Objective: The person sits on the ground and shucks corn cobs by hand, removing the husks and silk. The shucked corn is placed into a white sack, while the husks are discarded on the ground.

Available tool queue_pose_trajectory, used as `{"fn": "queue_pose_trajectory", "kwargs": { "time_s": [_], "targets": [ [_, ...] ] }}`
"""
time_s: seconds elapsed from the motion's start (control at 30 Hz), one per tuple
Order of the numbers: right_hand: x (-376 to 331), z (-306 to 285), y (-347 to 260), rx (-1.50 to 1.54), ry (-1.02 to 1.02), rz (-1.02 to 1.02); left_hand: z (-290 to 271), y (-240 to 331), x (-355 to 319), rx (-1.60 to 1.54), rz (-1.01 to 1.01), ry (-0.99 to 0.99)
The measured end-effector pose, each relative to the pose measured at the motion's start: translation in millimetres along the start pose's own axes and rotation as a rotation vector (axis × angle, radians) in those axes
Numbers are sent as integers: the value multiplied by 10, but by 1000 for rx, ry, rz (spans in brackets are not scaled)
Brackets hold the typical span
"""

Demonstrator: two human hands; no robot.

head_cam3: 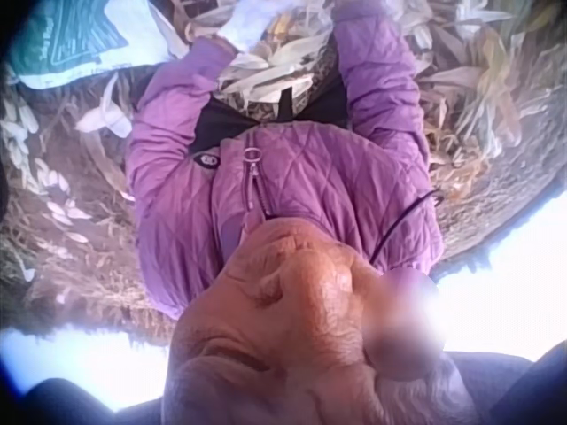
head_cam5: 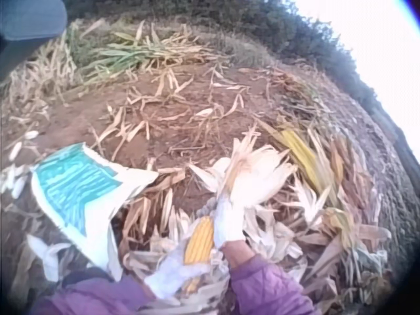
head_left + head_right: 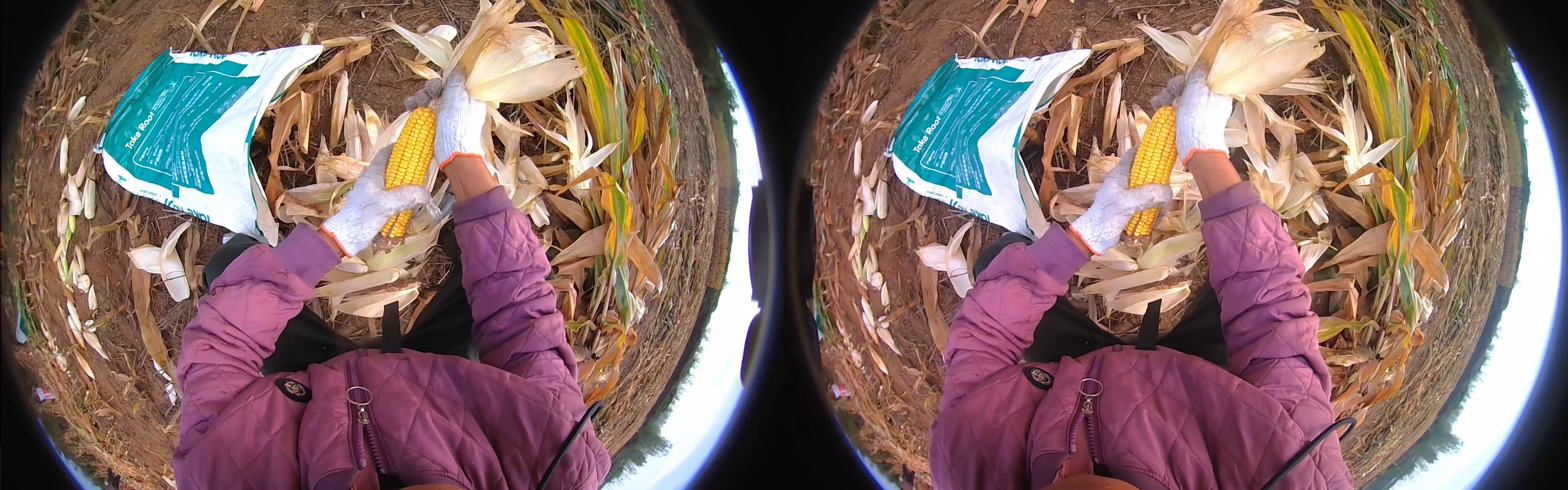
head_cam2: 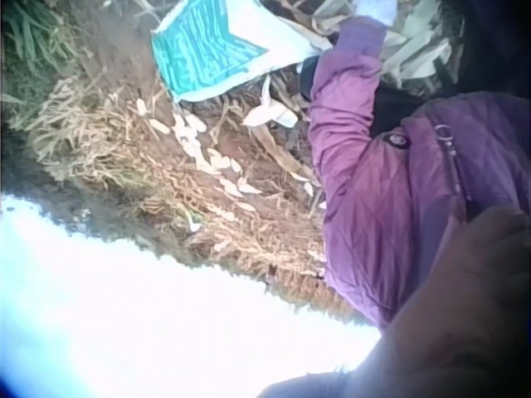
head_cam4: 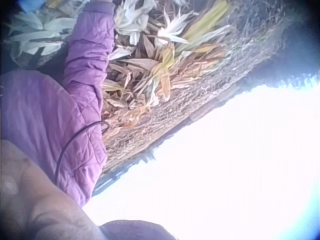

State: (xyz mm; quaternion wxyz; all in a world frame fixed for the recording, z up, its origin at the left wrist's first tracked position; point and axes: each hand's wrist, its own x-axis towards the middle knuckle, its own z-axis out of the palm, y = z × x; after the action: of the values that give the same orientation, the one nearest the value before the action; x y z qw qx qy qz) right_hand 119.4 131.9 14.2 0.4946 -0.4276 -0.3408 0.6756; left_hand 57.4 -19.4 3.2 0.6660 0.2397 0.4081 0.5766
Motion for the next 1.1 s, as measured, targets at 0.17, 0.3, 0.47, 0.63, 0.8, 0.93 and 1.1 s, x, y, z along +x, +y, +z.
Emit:
{"fn": "queue_pose_trajectory", "kwargs": {
  "time_s": [0.17,0.3,0.47,0.63,0.8,0.93,1.1],
  "targets": [
    [-57,70,-61,-127,16,-7,37,-83,30,23,97,28],
    [44,-46,-102,-178,-91,150,-30,60,-13,-42,-109,-109],
    [16,-96,-369,89,-323,456,-179,104,-8,-262,-248,-276],
    [109,-194,-192,279,-212,319,-119,-2,-9,-392,-234,-272],
    [11,54,-173,200,0,165,-84,44,-25,-383,-173,-187],
    [28,112,-148,189,38,139,-65,63,-27,-358,-112,-143],
    [17,148,-96,72,33,47,-8,51,-43,-357,-110,-81]
  ]
}}
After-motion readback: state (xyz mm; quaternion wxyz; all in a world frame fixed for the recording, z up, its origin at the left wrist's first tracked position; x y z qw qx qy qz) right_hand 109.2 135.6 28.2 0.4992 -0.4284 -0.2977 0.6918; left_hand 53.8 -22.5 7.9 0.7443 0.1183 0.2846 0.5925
